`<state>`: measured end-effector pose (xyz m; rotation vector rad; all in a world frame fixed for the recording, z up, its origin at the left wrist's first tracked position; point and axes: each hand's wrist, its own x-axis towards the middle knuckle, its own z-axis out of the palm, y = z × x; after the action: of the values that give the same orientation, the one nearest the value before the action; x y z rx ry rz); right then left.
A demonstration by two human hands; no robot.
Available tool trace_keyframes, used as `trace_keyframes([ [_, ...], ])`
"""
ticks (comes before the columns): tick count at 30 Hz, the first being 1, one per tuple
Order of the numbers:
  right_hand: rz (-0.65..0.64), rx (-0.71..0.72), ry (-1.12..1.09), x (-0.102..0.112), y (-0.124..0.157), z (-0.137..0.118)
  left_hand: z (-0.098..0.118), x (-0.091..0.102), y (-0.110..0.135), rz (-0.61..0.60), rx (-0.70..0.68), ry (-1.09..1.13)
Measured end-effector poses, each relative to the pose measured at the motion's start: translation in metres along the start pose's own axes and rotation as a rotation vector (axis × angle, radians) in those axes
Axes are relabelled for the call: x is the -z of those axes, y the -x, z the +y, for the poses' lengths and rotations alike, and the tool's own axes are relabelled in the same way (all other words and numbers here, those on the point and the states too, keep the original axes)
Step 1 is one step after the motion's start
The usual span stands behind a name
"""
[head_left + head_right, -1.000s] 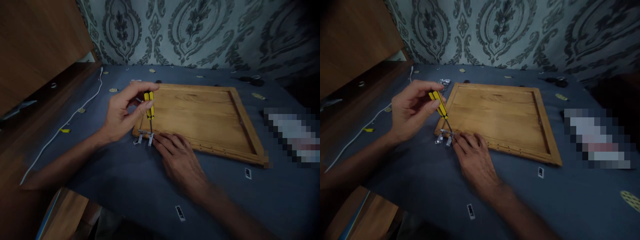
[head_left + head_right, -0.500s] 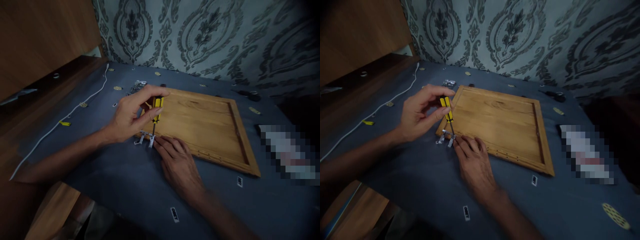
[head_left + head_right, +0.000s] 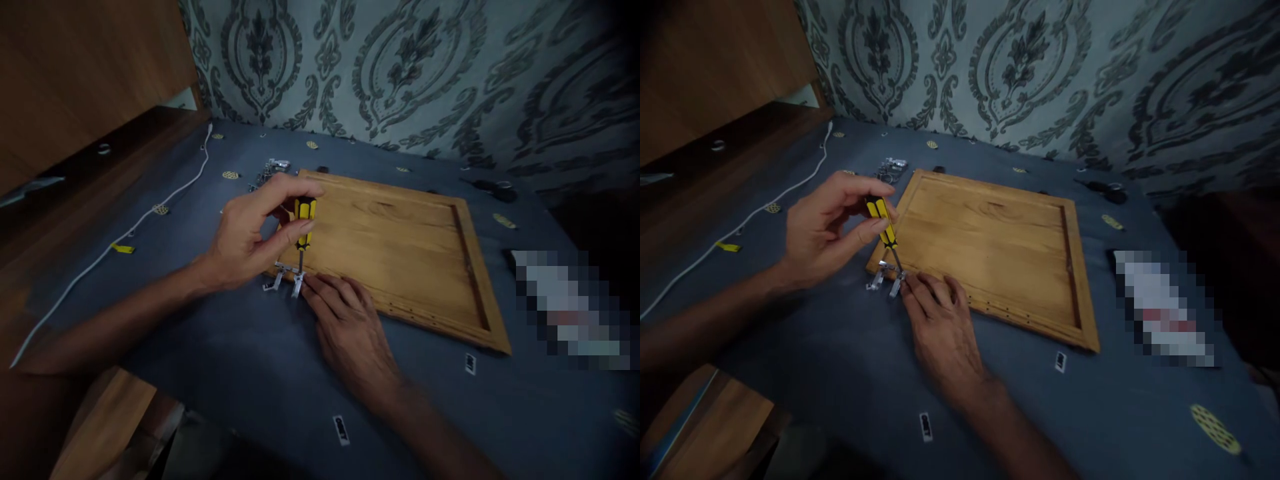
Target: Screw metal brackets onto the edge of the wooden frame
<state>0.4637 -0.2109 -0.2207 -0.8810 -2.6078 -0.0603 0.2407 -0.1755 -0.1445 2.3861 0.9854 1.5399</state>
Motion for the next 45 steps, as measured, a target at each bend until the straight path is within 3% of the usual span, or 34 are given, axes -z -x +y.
trace_keyframes([
  [7, 0.037, -0.005, -0.008, -0.002, -0.001, -0.001, -0.002, 0.0, 0.0, 0.039, 0.012, -0.013],
  [11, 0.049, 0.005, -0.001, -0.003, 0.0, -0.001, -0.002, 0.002, 0.0, -0.003, 0.057, 0.004],
  [17, 0.054, 0.004, 0.0, -0.005, -0.001, 0.0, 0.001, -0.001, 0.0, -0.048, -0.023, -0.036],
  [23, 0.048, 0.001, -0.002, -0.006, -0.002, 0.0, 0.006, -0.002, -0.007, 0.008, -0.059, -0.12],
  [31, 0.061, 0.012, 0.005, -0.004, -0.002, -0.001, 0.005, -0.002, -0.012, -0.113, -0.016, -0.028],
  [37, 0.062, 0.013, 0.014, -0.004, -0.001, 0.0, 0.001, -0.005, -0.017, -0.018, -0.103, -0.072],
  [45, 0.057, 0.016, -0.006, -0.003, -0.002, -0.001, 0.005, -0.003, -0.013, -0.092, 0.109, 0.045],
])
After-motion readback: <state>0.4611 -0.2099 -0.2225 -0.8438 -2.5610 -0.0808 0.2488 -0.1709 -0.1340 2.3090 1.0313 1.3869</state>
